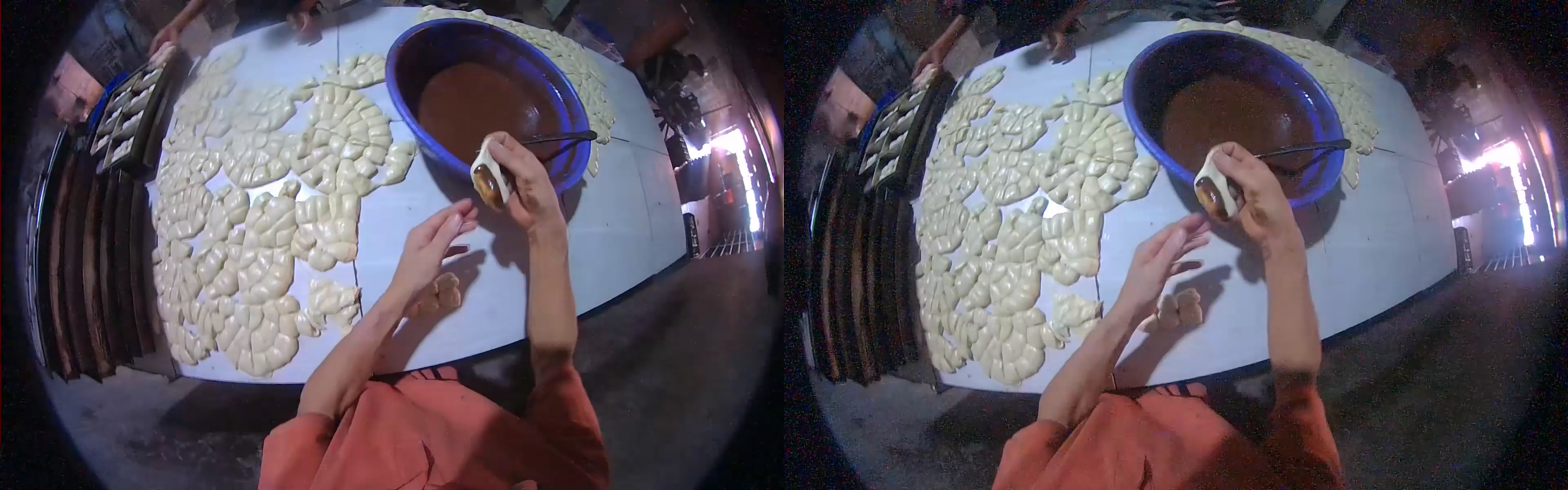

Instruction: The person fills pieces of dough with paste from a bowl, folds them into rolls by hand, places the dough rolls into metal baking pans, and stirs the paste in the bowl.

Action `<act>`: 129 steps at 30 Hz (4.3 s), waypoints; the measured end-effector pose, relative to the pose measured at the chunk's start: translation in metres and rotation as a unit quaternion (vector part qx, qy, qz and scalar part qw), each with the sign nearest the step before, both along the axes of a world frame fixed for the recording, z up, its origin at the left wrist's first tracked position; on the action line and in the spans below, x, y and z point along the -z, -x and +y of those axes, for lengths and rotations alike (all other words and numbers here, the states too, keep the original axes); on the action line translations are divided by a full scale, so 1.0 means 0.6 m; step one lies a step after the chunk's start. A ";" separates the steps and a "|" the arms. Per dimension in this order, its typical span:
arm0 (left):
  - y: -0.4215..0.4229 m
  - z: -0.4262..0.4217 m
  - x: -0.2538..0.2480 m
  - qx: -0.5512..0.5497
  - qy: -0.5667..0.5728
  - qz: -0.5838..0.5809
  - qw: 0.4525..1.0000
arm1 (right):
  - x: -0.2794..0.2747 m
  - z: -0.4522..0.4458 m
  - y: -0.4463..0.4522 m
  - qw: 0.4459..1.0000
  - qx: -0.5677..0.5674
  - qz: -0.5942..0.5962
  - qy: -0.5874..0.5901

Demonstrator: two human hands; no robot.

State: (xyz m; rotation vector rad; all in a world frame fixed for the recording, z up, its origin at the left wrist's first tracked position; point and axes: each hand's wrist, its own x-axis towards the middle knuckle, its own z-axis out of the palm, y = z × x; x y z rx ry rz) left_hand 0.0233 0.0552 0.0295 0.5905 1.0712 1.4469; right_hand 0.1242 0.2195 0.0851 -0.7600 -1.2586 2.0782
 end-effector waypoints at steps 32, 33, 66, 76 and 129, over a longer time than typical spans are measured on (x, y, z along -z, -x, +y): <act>0.052 -0.120 0.002 -0.003 0.033 0.019 0.999 | 0.131 -0.278 -0.057 0.908 0.029 -0.068 -0.413; 0.047 -0.124 -0.006 0.000 -0.005 0.040 0.999 | 0.129 -0.275 -0.056 0.908 0.032 -0.069 -0.413; 0.117 -0.174 0.052 -0.071 0.062 0.236 0.967 | 0.197 -0.269 -0.214 0.857 -0.012 -0.395 -0.331; 0.234 -0.364 0.086 -0.295 0.142 0.279 0.903 | 0.128 -0.338 -0.103 0.825 0.110 -0.416 -0.367; 0.199 -0.453 0.076 -0.108 -0.013 0.452 0.886 | 0.192 -0.486 0.094 0.953 -0.136 -0.262 -0.067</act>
